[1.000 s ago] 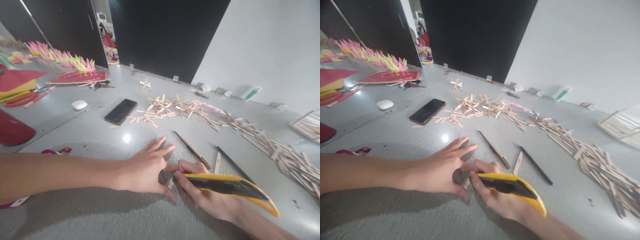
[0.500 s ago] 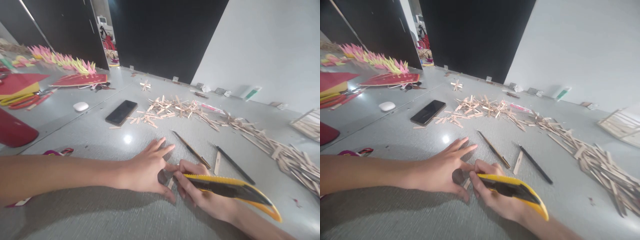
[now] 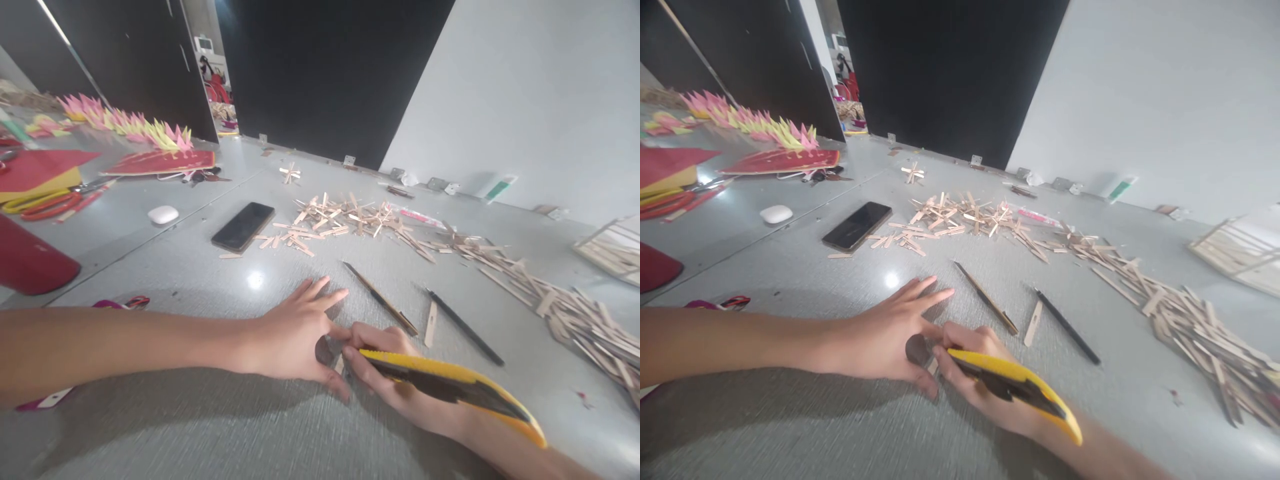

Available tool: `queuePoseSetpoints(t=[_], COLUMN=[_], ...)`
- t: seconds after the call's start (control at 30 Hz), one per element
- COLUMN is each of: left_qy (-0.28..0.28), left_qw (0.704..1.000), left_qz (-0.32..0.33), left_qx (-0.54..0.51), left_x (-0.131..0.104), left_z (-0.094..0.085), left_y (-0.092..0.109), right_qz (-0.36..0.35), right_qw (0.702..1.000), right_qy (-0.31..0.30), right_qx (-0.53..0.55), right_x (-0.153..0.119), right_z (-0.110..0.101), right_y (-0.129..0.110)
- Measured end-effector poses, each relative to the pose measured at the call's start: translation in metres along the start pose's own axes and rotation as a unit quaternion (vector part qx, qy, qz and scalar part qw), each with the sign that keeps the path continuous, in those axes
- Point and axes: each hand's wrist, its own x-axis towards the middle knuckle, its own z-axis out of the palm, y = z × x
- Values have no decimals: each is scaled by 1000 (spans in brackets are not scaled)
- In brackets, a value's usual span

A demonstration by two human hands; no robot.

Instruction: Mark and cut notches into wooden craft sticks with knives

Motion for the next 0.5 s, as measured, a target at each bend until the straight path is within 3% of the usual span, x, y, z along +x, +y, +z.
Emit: queuePoseSetpoints(t=[0.3, 0.5], left_qy=[1, -17], left_qw=[1000, 1000], left_qz=[-5, -9], left_qx=[11, 19], left_x=[1, -1], left_z=[-2, -2], left_y=[3, 4], right_qz=[-19, -46], right_qw=[999, 998], right_qy=[-25, -2], right_qx=[-31, -35], right_x=[1, -2], right_z=[-5, -4], right_y=[-2, 1])
